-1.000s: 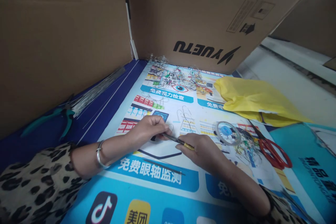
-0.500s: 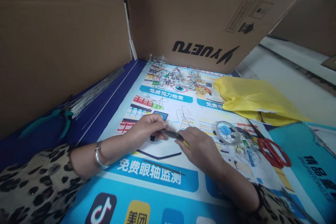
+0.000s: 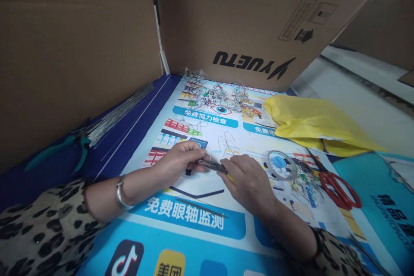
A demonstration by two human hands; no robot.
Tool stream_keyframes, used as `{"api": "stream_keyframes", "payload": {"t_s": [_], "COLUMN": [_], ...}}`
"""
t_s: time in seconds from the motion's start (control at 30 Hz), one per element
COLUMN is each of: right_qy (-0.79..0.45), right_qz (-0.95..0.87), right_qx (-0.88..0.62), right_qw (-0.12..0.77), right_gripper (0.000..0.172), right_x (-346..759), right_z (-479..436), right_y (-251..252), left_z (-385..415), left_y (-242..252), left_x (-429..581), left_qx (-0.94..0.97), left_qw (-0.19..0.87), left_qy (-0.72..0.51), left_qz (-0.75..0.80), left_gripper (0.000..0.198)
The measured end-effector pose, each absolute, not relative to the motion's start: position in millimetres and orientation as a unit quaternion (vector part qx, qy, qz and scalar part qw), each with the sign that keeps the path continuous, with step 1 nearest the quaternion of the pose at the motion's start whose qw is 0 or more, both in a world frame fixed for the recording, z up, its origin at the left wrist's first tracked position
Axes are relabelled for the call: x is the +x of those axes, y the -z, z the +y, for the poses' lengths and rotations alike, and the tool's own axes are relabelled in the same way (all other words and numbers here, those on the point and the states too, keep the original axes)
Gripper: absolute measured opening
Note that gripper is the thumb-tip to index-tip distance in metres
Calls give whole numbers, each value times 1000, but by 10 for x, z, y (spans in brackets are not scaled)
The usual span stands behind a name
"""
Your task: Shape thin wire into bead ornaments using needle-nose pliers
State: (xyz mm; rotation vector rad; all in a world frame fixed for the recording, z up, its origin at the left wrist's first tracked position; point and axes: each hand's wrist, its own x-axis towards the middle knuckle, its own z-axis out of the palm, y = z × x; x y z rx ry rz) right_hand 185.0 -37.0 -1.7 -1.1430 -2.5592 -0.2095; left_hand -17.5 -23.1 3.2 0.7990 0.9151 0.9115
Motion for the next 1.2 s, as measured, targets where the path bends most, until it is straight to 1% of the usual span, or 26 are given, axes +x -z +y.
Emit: {"api": "stream_keyframes", "payload": {"t_s": [0.57, 0.77, 0.93, 1.07, 1.2], "right_qy": [37, 52, 78, 116, 114], "right_qz": [-889, -892, -894, -891, -890], "right_qx": [-414, -407, -407, -411, -417], "right_qw": [191, 188, 169, 155, 143], "right_gripper": [21, 21, 22, 22, 21], "right_x": [1835, 1830, 1821, 1805, 1795], "right_z": [-359, -363, -377, -402, -423], "right_y": [33, 27, 11, -3, -6], "left_z": [-267, -286, -291, -300, -309], "left_y": [3, 2, 2, 14, 17], "left_x": [-167, -151, -140, -134, -133], "left_qx": [371, 366, 369, 367, 372], "left_qw": [722, 721, 711, 704, 699], "left_qy": [-435, -445, -451, -454, -453], "left_qz": [389, 385, 393, 404, 410], "left_gripper": [20, 21, 23, 21, 20]}}
